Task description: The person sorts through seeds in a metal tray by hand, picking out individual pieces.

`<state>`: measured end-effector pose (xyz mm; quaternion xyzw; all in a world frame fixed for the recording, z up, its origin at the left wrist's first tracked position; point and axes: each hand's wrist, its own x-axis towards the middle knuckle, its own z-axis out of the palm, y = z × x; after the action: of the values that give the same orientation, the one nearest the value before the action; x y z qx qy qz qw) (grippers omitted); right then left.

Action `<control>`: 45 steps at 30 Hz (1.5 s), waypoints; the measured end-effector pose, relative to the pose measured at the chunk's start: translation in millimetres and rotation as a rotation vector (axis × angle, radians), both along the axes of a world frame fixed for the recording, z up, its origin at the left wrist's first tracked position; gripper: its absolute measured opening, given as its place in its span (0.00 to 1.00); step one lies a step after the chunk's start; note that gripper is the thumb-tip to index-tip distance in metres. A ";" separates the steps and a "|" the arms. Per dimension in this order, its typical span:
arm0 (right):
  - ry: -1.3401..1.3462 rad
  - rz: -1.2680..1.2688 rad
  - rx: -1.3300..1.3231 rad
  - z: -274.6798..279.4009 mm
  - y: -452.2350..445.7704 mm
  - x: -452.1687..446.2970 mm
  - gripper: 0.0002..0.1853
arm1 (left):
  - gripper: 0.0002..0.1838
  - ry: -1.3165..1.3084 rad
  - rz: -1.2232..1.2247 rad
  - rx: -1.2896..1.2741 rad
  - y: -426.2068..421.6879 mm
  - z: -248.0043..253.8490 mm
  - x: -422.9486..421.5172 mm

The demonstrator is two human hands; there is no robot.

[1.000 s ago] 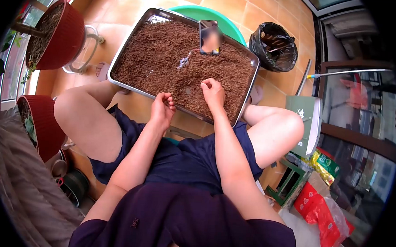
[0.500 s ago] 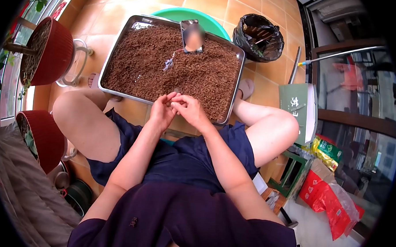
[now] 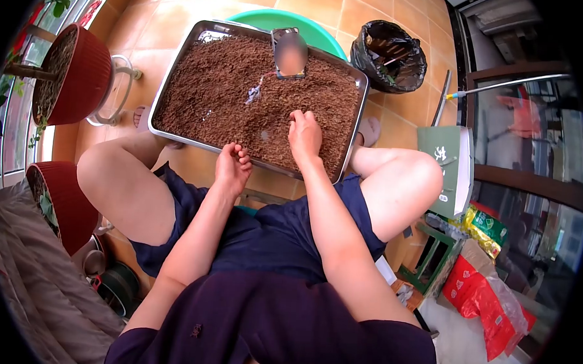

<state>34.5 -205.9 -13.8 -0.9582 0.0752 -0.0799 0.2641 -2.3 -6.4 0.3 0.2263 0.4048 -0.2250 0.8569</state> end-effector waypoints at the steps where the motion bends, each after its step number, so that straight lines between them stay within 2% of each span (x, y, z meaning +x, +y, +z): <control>1: 0.021 0.009 -0.058 -3.9 0.4 2.3 0.04 | 0.11 0.004 -0.002 0.004 0.8 0.5 -0.4; 3: 0.046 0.029 -0.100 -7.7 3.1 4.4 0.04 | 0.11 0.010 -0.005 0.011 1.7 2.3 -0.3; 9: 0.141 -0.046 0.105 -12.5 2.1 -0.7 0.04 | 0.11 -0.005 0.010 0.047 0.8 7.2 4.4; 12: 0.397 -0.238 0.571 -3.7 -8.2 -4.0 0.07 | 0.10 -0.018 -0.008 0.033 -2.8 11.7 4.5; 16: 0.421 -0.252 0.893 8.5 -24.4 -11.4 0.09 | 0.10 -0.015 -0.033 0.032 -6.7 13.1 4.5; 20: 0.445 -0.357 1.084 17.8 -28.5 -14.4 0.10 | 0.10 -0.012 -0.039 0.033 -8.0 13.5 4.1; 23: 0.420 -0.347 1.009 11.6 -33.1 -18.9 0.10 | 0.10 -0.005 -0.046 0.023 -8.8 12.5 3.6; 26: 0.430 -0.333 0.795 7.8 -35.5 -20.3 0.12 | 0.09 0.001 -0.049 0.016 -8.9 8.6 3.5; 30: 0.128 -0.351 0.097 11.2 -45.7 -15.3 0.12 | 0.09 -0.002 -0.056 0.013 -7.9 9.2 2.9; 34: 0.048 -0.331 -0.127 10.3 -62.1 1.1 0.11 | 0.09 0.003 -0.067 0.026 -7.6 8.2 1.5; 39: 0.177 -0.239 -0.088 -4.1 -64.8 6.9 0.05 | 0.10 0.012 -0.071 0.051 -3.0 6.7 2.1; 42: 0.217 -0.282 0.096 2.1 -51.4 4.3 0.04 | 0.10 0.011 -0.060 0.052 -2.8 5.4 1.0; 43: 0.245 -0.260 0.182 -2.9 -52.7 3.4 0.10 | 0.10 0.012 -0.064 0.049 -3.6 5.1 1.0; 45: 0.290 -0.273 0.521 -1.1 -52.5 -2.5 0.10 | 0.10 0.009 -0.077 0.042 -7.0 5.4 1.8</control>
<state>32.0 -258.4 -14.9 -0.8408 0.2577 0.0447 0.4740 -0.5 -13.3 5.7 0.2584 0.4044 -0.2503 0.8409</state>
